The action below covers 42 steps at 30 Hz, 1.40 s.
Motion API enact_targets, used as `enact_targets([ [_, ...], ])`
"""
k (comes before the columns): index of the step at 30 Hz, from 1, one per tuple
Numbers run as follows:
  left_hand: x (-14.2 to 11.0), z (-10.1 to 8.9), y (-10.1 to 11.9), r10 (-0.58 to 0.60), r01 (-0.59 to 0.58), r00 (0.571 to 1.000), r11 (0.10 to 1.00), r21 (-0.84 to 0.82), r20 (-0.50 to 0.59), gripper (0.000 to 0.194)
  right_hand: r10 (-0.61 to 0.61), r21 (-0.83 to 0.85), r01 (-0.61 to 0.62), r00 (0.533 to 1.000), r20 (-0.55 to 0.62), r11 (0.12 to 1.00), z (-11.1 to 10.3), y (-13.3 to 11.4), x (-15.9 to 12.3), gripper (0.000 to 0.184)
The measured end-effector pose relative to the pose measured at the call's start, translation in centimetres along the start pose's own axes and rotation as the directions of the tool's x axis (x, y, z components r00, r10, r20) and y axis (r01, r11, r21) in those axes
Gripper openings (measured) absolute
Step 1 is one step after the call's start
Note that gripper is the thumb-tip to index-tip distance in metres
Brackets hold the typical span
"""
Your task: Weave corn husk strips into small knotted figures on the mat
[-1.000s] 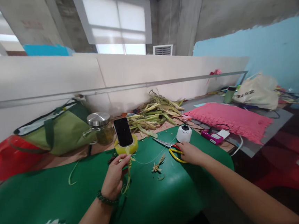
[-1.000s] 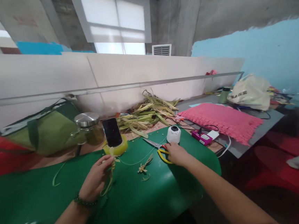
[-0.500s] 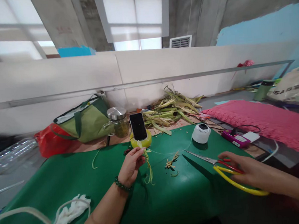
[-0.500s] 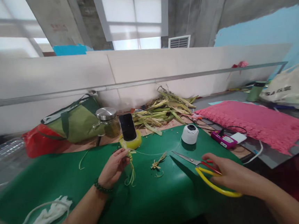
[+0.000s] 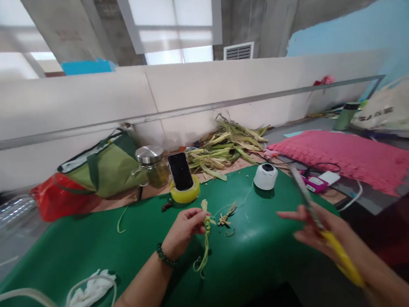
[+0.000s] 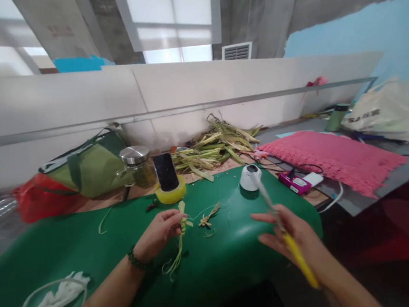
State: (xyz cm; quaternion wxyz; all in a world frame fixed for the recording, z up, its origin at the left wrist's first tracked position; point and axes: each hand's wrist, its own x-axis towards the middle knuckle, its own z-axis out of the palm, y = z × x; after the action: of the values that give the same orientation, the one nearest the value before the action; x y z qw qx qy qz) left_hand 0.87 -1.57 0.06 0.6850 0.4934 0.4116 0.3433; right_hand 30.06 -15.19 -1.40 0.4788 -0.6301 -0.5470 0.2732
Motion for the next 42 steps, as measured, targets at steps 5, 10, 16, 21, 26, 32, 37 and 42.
enact_targets([
  [5,-0.8,0.5,0.0,0.003,-0.016,0.992,0.995,0.103,0.124,0.034,-0.134,0.147,0.107,0.973,0.187,0.983,8.9,-4.6,3.8,0.037],
  [10,-0.9,0.3,0.2,0.013,-0.023,0.995,0.995,0.094,0.100,0.036,-0.173,0.142,0.134,0.935,0.310,0.981,13.0,-5.5,5.5,0.027],
  [16,-0.8,0.3,0.3,-0.049,0.044,0.990,0.998,0.037,0.136,0.036,-0.230,0.147,0.201,0.948,0.218,0.968,13.1,-5.3,5.9,0.023],
  [21,-0.7,0.3,0.3,-0.058,0.062,0.991,0.998,-0.024,0.121,0.035,-0.232,0.169,0.205,0.959,0.159,0.964,13.0,-4.8,6.1,0.027],
  [26,-0.4,-0.4,0.6,0.021,-0.026,0.999,0.994,-0.111,-0.049,0.034,-0.356,0.146,0.325,0.871,0.338,0.934,10.0,-4.4,5.0,0.042],
  [32,-0.4,-0.9,0.8,0.063,-0.087,0.988,0.981,-0.172,-0.140,0.033,-0.123,-0.349,0.360,0.827,0.548,0.865,7.1,-2.8,3.5,0.021],
  [37,-0.3,-0.9,0.5,0.078,-0.107,0.985,0.976,-0.189,-0.156,0.035,-0.091,-0.536,0.355,0.885,0.456,0.766,6.2,-1.7,2.8,0.042],
  [42,-0.4,-0.8,0.5,0.088,-0.113,0.984,0.980,-0.162,-0.153,0.036,-0.018,-0.480,0.316,0.849,0.529,0.819,4.7,-3.2,2.8,0.057],
])
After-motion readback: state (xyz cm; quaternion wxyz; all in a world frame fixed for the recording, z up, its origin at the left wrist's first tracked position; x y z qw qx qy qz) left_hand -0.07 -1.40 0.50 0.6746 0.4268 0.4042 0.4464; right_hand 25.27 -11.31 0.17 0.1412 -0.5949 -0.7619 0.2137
